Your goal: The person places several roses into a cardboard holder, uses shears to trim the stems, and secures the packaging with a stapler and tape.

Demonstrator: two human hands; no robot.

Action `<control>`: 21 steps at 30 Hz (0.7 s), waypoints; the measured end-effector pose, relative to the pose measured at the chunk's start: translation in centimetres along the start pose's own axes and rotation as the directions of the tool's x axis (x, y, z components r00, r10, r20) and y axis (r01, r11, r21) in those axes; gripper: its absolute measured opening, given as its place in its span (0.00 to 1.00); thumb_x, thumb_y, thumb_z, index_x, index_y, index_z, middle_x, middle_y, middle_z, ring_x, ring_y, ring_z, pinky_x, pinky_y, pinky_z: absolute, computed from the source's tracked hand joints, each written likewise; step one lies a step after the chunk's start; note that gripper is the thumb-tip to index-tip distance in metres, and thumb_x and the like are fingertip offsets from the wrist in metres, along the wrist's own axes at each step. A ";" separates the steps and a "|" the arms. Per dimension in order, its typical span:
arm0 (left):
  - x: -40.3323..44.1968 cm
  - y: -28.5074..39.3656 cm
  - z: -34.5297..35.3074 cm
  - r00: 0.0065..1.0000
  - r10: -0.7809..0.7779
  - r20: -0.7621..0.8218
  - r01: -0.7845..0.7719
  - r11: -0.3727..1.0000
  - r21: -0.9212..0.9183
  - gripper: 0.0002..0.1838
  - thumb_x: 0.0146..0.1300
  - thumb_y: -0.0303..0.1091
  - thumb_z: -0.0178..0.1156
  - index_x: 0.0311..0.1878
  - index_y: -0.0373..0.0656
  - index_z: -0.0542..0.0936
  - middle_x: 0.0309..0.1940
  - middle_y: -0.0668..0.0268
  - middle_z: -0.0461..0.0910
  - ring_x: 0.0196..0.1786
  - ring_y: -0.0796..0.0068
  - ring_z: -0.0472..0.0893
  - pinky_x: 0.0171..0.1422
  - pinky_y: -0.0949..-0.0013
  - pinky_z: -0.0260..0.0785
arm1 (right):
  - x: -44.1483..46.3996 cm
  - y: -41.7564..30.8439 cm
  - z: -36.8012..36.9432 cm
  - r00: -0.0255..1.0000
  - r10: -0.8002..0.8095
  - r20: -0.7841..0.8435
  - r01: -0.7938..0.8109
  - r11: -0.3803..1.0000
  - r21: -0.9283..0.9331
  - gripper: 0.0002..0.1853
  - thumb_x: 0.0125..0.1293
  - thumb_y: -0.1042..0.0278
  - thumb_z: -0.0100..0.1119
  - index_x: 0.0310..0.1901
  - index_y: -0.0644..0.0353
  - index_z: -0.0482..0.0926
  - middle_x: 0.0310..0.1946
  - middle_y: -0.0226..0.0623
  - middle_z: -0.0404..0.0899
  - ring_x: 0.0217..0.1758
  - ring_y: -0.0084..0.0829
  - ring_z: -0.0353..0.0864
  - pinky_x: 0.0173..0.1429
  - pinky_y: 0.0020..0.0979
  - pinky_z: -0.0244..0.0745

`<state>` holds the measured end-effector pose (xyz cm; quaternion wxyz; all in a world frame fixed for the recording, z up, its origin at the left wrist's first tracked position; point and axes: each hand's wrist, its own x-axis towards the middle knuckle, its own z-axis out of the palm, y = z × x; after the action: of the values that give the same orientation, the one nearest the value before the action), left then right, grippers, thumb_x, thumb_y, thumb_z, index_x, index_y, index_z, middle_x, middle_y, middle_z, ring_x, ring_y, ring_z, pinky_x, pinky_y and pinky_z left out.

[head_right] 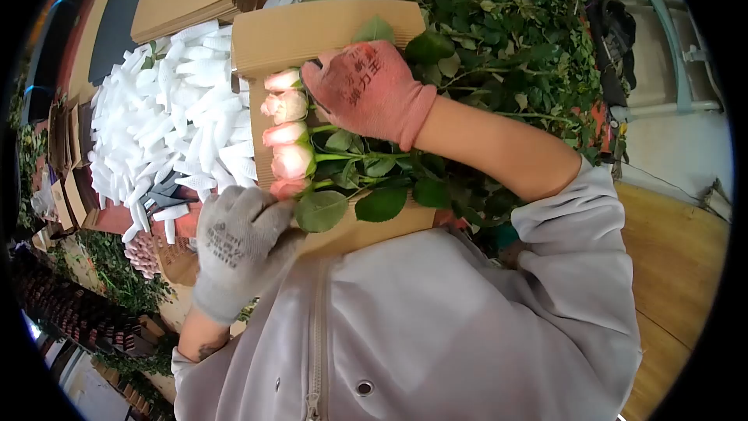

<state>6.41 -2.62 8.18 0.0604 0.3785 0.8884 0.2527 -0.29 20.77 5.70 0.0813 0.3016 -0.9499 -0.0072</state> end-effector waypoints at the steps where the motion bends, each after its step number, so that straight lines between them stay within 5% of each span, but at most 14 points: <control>1: -0.2 -0.4 1.0 1.000 0.000 0.010 0.000 1.000 0.009 0.15 0.39 0.33 0.67 0.34 0.48 0.77 0.29 0.69 0.72 0.33 0.66 0.73 0.36 0.61 0.64 | 0.1 0.1 0.1 0.999 0.017 0.040 -0.018 1.000 0.012 0.13 0.51 0.61 0.56 0.35 0.58 0.71 0.28 0.34 0.74 0.28 0.34 0.77 0.27 0.34 0.68; 5: -0.7 -0.9 2.8 0.993 0.036 -0.114 -0.018 0.988 0.151 0.14 0.37 0.29 0.67 0.31 0.49 0.75 0.30 0.68 0.72 0.32 0.64 0.72 0.34 0.60 0.63 | -1.4 -1.3 -3.2 0.990 0.046 -0.130 -0.041 0.998 0.042 0.14 0.49 0.57 0.57 0.37 0.51 0.71 0.29 0.32 0.74 0.30 0.32 0.77 0.30 0.34 0.68; 6: -0.8 -0.9 2.9 0.988 0.041 -0.151 -0.019 0.990 0.143 0.13 0.38 0.29 0.67 0.31 0.48 0.77 0.29 0.68 0.73 0.32 0.64 0.72 0.34 0.61 0.63 | -2.6 -2.0 -4.3 0.996 0.006 -0.090 0.006 0.990 0.138 0.16 0.49 0.55 0.62 0.39 0.49 0.76 0.33 0.27 0.73 0.35 0.31 0.77 0.39 0.35 0.70; 8: -1.0 -0.8 2.2 0.981 0.049 -0.188 -0.023 0.990 0.140 0.13 0.39 0.29 0.67 0.32 0.48 0.78 0.29 0.68 0.73 0.31 0.65 0.73 0.34 0.62 0.63 | -4.4 -4.0 -5.1 0.995 -0.080 0.051 0.068 0.976 0.205 0.15 0.49 0.52 0.61 0.36 0.48 0.75 0.31 0.29 0.72 0.34 0.32 0.76 0.38 0.35 0.67; 10: -0.8 -1.2 -0.1 0.970 0.078 -0.232 -0.116 0.982 -0.153 0.10 0.42 0.27 0.65 0.33 0.45 0.81 0.27 0.66 0.75 0.32 0.64 0.75 0.36 0.63 0.65 | -5.2 -4.5 -4.2 0.986 -0.149 0.074 0.128 0.965 0.229 0.15 0.49 0.52 0.61 0.35 0.49 0.74 0.30 0.30 0.72 0.34 0.33 0.75 0.37 0.35 0.66; 13: 2.6 -2.7 -2.0 0.937 0.198 -0.289 -0.235 0.967 -0.099 0.11 0.49 0.32 0.61 0.38 0.48 0.82 0.28 0.68 0.74 0.32 0.68 0.75 0.35 0.66 0.66 | -5.1 -5.0 -2.9 0.991 -0.130 0.034 0.121 0.975 0.185 0.14 0.51 0.53 0.59 0.34 0.52 0.72 0.28 0.30 0.71 0.32 0.33 0.75 0.36 0.35 0.65; 15: 5.0 -3.3 -2.3 0.951 0.226 -0.212 -0.252 0.962 -0.104 0.08 0.51 0.35 0.61 0.36 0.49 0.82 0.28 0.68 0.73 0.33 0.67 0.77 0.36 0.64 0.67 | -4.3 -5.0 -2.8 0.954 -0.137 0.268 0.084 0.977 0.198 0.12 0.53 0.55 0.57 0.32 0.54 0.71 0.26 0.31 0.71 0.32 0.33 0.74 0.35 0.34 0.65; 17: 6.0 -4.0 -1.0 0.967 0.230 0.113 -0.221 0.971 -0.088 0.07 0.53 0.38 0.59 0.35 0.52 0.83 0.29 0.68 0.74 0.34 0.66 0.77 0.37 0.63 0.68 | -3.7 -5.1 -2.5 0.952 -0.161 0.262 0.095 0.964 0.248 0.09 0.54 0.59 0.54 0.31 0.54 0.72 0.26 0.32 0.73 0.32 0.33 0.75 0.34 0.35 0.67; 21: 5.7 -4.1 0.3 0.976 0.183 0.120 -0.188 0.982 0.030 0.08 0.52 0.41 0.58 0.35 0.54 0.82 0.31 0.70 0.75 0.36 0.65 0.78 0.40 0.63 0.69 | -3.5 -5.0 -1.7 0.945 -0.234 0.229 0.181 0.956 0.229 0.05 0.56 0.65 0.50 0.30 0.56 0.73 0.26 0.34 0.75 0.31 0.34 0.77 0.33 0.34 0.69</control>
<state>-0.13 -0.93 6.41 0.0805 0.4753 0.8491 0.2161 5.68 18.77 6.56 -0.0738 0.4037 -0.9108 0.0436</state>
